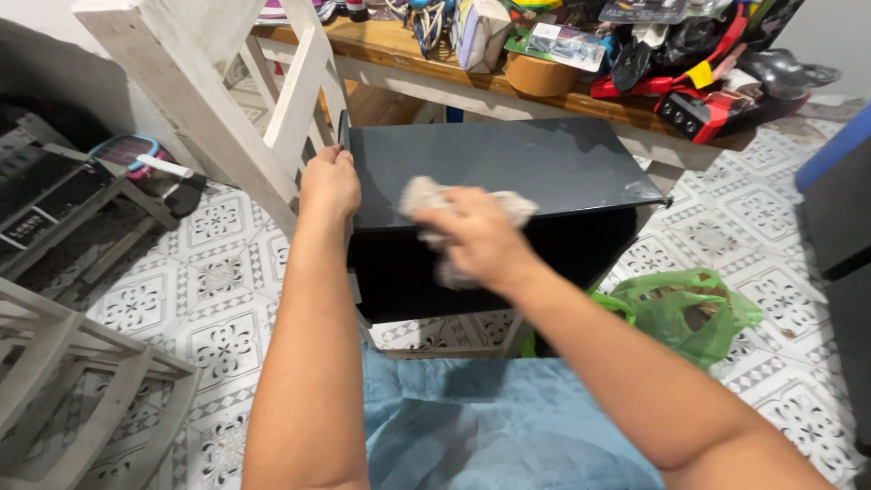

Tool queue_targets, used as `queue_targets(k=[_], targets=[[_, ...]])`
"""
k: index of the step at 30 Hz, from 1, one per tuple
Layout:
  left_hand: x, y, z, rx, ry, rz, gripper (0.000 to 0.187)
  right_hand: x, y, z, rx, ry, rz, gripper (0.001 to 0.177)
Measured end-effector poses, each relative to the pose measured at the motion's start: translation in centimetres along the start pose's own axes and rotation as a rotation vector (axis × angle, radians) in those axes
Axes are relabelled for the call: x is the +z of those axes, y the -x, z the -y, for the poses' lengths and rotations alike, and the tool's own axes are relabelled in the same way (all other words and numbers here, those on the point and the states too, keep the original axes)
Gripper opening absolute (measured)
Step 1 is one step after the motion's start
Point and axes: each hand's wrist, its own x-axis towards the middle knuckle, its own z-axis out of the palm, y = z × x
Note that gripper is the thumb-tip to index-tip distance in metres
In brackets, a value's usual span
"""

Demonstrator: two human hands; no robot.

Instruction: The person wipes the exterior of a black storage box with a cloth, then opens it and removes several items including a plastic bag, a small orange tool case, and a white box. The items are placed on a nearby cluttered table.

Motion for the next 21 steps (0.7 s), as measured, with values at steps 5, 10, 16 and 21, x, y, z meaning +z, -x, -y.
queue_targets(k=[5, 10, 16, 21], targets=[[-0.5, 0.3, -0.7, 0.014, -0.011, 0.003, 0.045, -7.3, 6.0, -5.2, 0.104, 0.269, -0.05, 0.055], [-0.3, -0.3, -0.5, 0.036, -0.019, -0.013, 0.043, -10.2, 9.5, -8.7, 0.175, 0.469, -0.208, 0.053], [-1.1, 5.8, 2.3, 0.468, 0.822, -0.128, 0.056, -9.2, 9.8, -9.2, 0.233, 0.419, -0.264, 0.049], [0.0, 15.0, 8.2, 0.376, 0.07, -0.143, 0.098, -9.6, 9.2, -8.9, 0.231, 0.346, -0.263, 0.048]])
